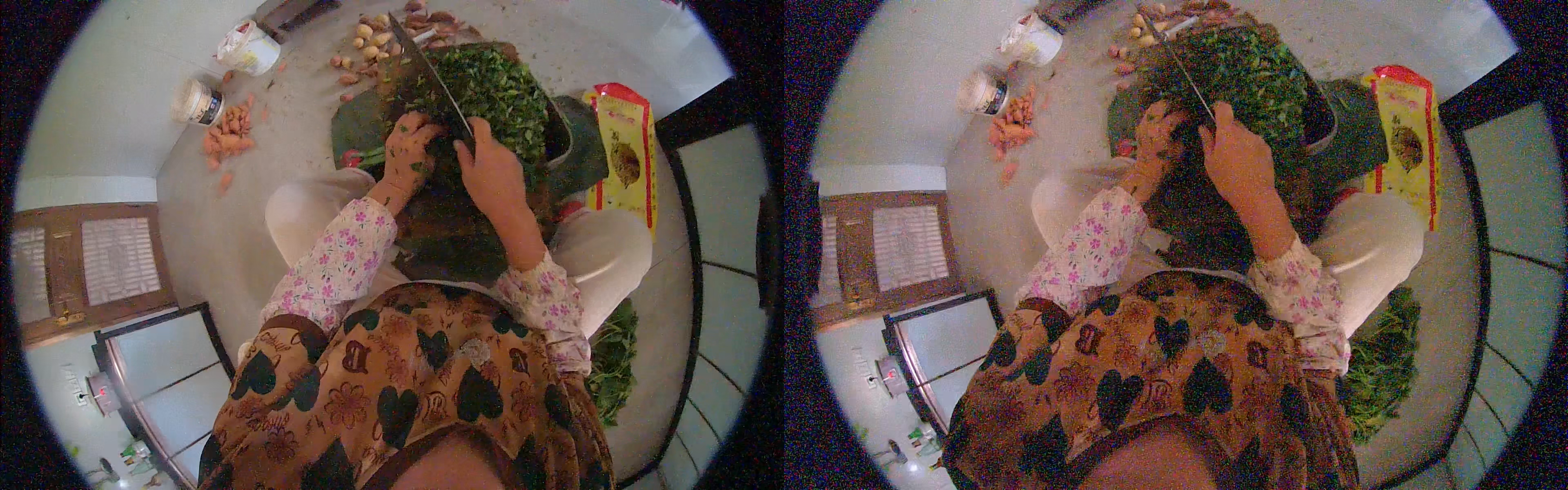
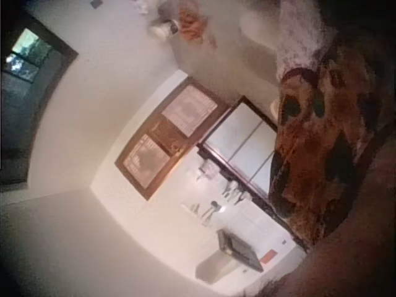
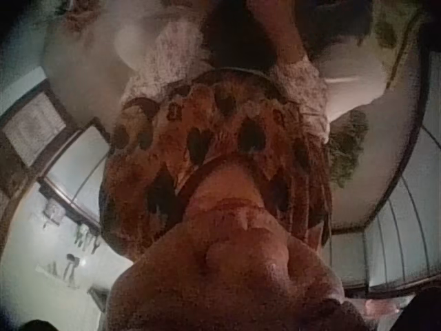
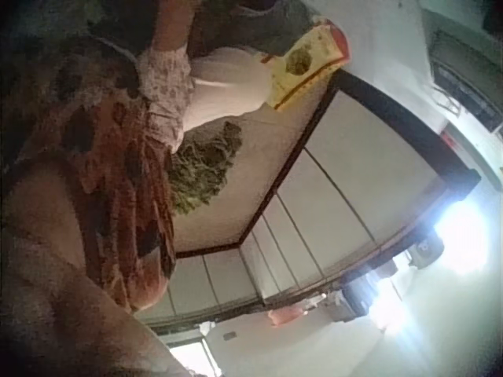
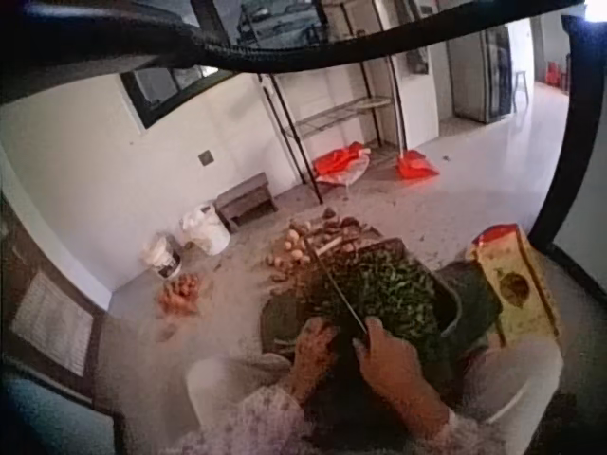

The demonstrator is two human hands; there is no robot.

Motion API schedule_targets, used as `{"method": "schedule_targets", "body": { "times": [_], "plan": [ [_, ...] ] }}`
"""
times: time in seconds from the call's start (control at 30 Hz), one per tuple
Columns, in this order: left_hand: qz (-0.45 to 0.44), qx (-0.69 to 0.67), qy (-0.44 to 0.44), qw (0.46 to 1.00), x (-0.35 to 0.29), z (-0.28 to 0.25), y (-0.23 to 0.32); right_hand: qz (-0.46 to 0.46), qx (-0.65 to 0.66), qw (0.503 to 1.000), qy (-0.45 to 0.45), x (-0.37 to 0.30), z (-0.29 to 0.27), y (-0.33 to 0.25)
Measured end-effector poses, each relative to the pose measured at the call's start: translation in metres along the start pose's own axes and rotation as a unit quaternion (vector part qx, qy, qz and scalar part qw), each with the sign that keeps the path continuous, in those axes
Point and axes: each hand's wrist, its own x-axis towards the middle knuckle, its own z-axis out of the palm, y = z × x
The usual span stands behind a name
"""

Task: The person sits on the floor and uses a large knife to chop leafy green vegetables on a wooden cutting board. They gather the chopped pieces and continue chopping more greens from a nearby pile.

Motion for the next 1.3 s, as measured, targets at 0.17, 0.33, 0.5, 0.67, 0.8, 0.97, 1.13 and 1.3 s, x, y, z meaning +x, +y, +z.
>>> {"method": "schedule_targets", "body": {
  "times": [0.17, 0.33, 0.5, 0.67, 0.8, 0.97, 1.13, 1.3],
  "plan": [
    [-0.015, -0.096, 0.039, 0.995, -0.018, 0.013, -0.003, -0.087, 0.072, 0.986, 0.123, -0.019, -0.017, -0.021],
    [-0.176, -0.159, 0.090, 0.967, -0.004, 0.002, 0.010, -0.010, -0.043, 0.999, -0.002, -0.004, 0.010, 0.012],
    [-0.195, -0.167, 0.122, 0.959, 0.012, 0.042, -0.023, -0.014, 0.005, 0.991, 0.129, -0.013, -0.022, 0.006],
    [-0.194, -0.112, 0.034, 0.974, -0.003, 0.023, 0.042, 0.023, -0.045, 0.997, 0.053, 0.002, 0.000, 0.035],
    [-0.069, -0.119, -0.051, 0.989, -0.012, 0.002, 0.068, -0.002, 0.046, 0.990, 0.132, -0.006, -0.038, 0.014],
    [0.056, -0.030, -0.095, 0.993, -0.005, 0.009, 0.074, 0.060, 0.011, 0.995, 0.083, 0.002, -0.033, 0.037],
    [0.098, 0.021, -0.025, 0.995, 0.034, 0.029, 0.039, 0.029, 0.042, 0.990, 0.132, -0.003, -0.046, 0.032],
    [0.079, 0.050, 0.076, 0.993, 0.077, 0.046, 0.006, 0.055, 0.053, 0.980, 0.186, 0.005, -0.042, 0.033]
  ]
}}
